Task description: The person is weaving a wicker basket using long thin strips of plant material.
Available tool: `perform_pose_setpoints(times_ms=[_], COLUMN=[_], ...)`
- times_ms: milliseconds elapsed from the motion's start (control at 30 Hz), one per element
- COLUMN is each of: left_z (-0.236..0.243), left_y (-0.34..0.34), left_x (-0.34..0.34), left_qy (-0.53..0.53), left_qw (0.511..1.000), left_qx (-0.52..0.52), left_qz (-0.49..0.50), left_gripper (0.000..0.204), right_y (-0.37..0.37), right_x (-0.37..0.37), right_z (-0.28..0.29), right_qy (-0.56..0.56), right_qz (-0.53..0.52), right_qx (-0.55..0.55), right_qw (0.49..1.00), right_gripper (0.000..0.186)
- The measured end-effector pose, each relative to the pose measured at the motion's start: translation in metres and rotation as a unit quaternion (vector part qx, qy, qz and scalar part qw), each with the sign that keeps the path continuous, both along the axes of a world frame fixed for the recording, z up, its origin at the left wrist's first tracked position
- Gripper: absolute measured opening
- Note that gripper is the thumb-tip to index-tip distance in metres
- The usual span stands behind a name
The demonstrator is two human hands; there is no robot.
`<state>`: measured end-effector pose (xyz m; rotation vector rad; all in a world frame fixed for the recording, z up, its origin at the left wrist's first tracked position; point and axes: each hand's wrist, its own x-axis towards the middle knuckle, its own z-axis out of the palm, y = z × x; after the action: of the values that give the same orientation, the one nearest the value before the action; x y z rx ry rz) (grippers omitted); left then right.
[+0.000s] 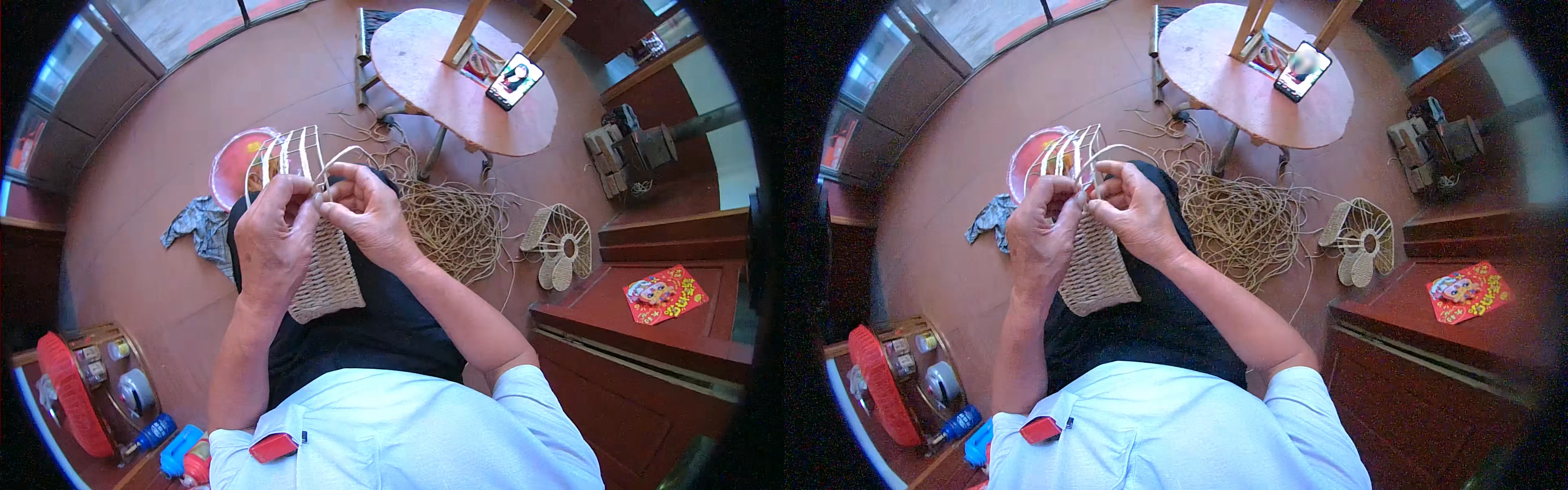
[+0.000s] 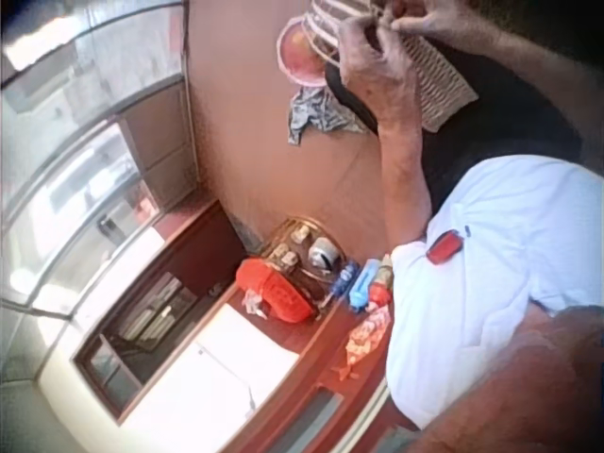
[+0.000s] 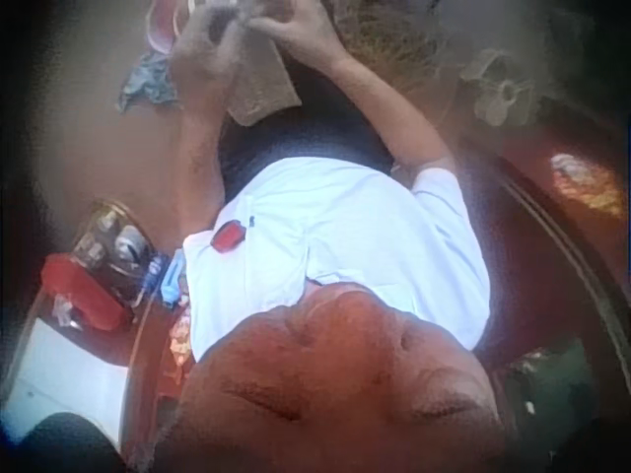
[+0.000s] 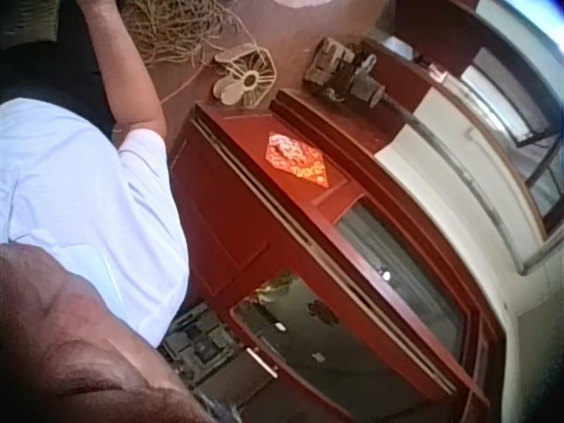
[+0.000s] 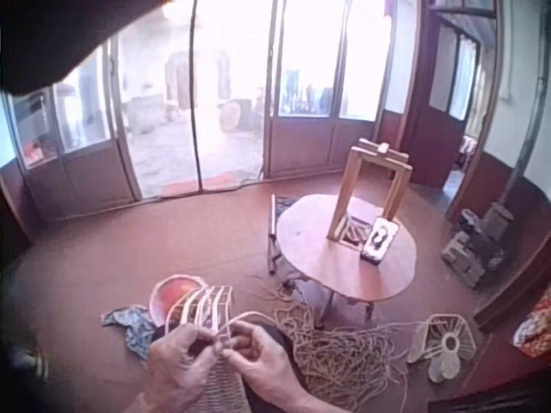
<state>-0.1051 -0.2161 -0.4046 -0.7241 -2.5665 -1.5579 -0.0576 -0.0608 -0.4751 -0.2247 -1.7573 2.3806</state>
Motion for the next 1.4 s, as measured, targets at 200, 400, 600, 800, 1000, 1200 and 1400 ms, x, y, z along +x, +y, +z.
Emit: perform_pose_setpoints(times_ms=[200,400,600,800,1000,1200,1400], left_z=[0.001,0.003,0.004,0.007,0.007,0.012,0.009], left_y=[0.001,0.002,0.003,-0.002,-0.006,-0.003,-0.016], left_x=[-0.006,-0.012,-0.01,-0.012,-0.016,-0.01,-0.003], left_qy=[0.06,0.161,0.077,0.135,0.135,0.041,0.02], left_qw=[0.991,0.98,0.993,0.976,0.967,0.995,0.999], left_qx=[-0.111,-0.116,-0.085,-0.163,-0.2,-0.077,-0.028], left_qz=[-0.049,-0.028,-0.037,-0.058,-0.087,-0.051,-0.027], left_gripper=[0.012,0.011,0.011,0.012,0.014,0.016,0.016], right_y=[0.0,0.0,-0.01,-0.012,-0.006,0.002,0.015], right_x=[-0.004,-0.004,-0.002,-0.004,-0.002,-0.001,0.004], right_z=[0.002,-0.009,0.015,0.016,0.009,-0.003,-0.003], right_qy=[0.0,0.011,0.015,-0.006,-0.02,0.004,-0.015], right_qz=[0.003,-0.008,-0.059,-0.07,-0.017,0.004,0.097], right_qx=[0.016,0.069,0.18,0.183,0.127,0.084,0.046], right_qw=[1.0,0.998,0.982,0.981,0.992,0.996,0.994], right_gripper=[0.056,0.057,0.052,0.051,0.055,0.055,0.05])
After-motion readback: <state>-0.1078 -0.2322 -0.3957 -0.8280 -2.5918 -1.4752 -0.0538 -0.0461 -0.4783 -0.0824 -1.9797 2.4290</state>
